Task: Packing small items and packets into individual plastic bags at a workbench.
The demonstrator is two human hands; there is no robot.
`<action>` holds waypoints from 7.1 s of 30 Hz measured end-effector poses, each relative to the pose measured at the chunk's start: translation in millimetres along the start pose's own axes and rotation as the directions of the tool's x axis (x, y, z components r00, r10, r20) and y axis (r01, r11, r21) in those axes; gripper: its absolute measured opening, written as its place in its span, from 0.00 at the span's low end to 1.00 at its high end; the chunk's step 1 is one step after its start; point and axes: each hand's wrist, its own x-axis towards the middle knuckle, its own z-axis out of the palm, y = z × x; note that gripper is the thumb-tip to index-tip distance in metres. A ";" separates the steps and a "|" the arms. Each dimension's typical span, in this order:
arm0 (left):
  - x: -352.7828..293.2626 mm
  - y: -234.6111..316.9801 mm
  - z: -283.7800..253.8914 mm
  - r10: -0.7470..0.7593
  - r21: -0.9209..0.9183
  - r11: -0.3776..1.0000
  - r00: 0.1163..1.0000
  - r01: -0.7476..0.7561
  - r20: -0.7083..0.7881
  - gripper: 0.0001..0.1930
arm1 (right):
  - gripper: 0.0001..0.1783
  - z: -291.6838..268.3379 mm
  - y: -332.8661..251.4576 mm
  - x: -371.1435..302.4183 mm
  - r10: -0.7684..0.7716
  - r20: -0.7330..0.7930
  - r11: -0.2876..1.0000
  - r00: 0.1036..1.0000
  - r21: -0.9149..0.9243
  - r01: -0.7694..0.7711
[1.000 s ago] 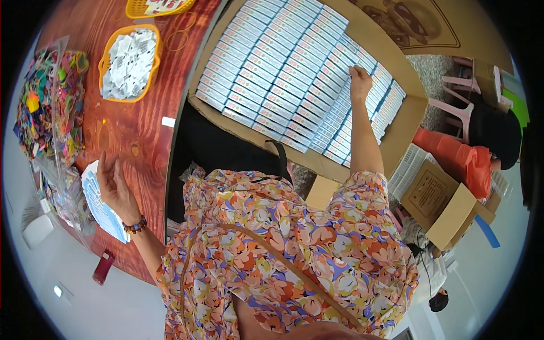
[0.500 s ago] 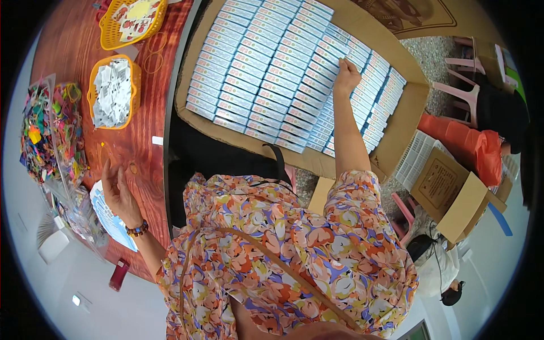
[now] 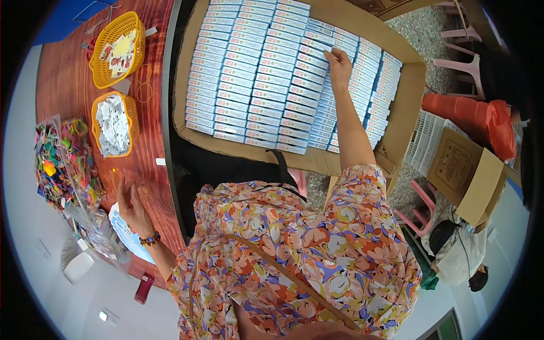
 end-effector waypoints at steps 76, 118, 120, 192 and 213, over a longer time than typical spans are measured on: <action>14.7 121.3 121.9 0.372 0.082 0.902 0.858 -0.425 0.355 0.43 | 0.21 86.4 -220.6 -189.8 0.046 0.950 0.953 0.308 0.051 -0.298; -41.2 110.9 125.0 0.182 0.017 0.975 0.835 -0.222 0.519 0.44 | 0.23 -37.0 -17.5 25.2 -0.234 0.391 0.814 0.890 -0.422 0.399; -45.8 106.9 121.3 0.183 0.023 0.974 0.845 -0.225 0.503 0.44 | 0.26 -28.3 -19.2 16.0 -0.238 0.424 0.806 0.874 -0.415 0.422; -139.1 -73.7 -52.1 -0.240 0.075 0.950 0.860 0.305 -0.451 0.49 | 0.11 312.4 -291.7 -461.2 -0.022 0.818 0.950 -0.574 0.197 0.243; -147.8 -59.0 -38.3 -0.434 -0.543 0.830 0.756 0.124 -0.490 0.27 | 0.10 261.9 -262.8 -446.7 -0.419 0.820 0.849 -0.389 0.506 0.153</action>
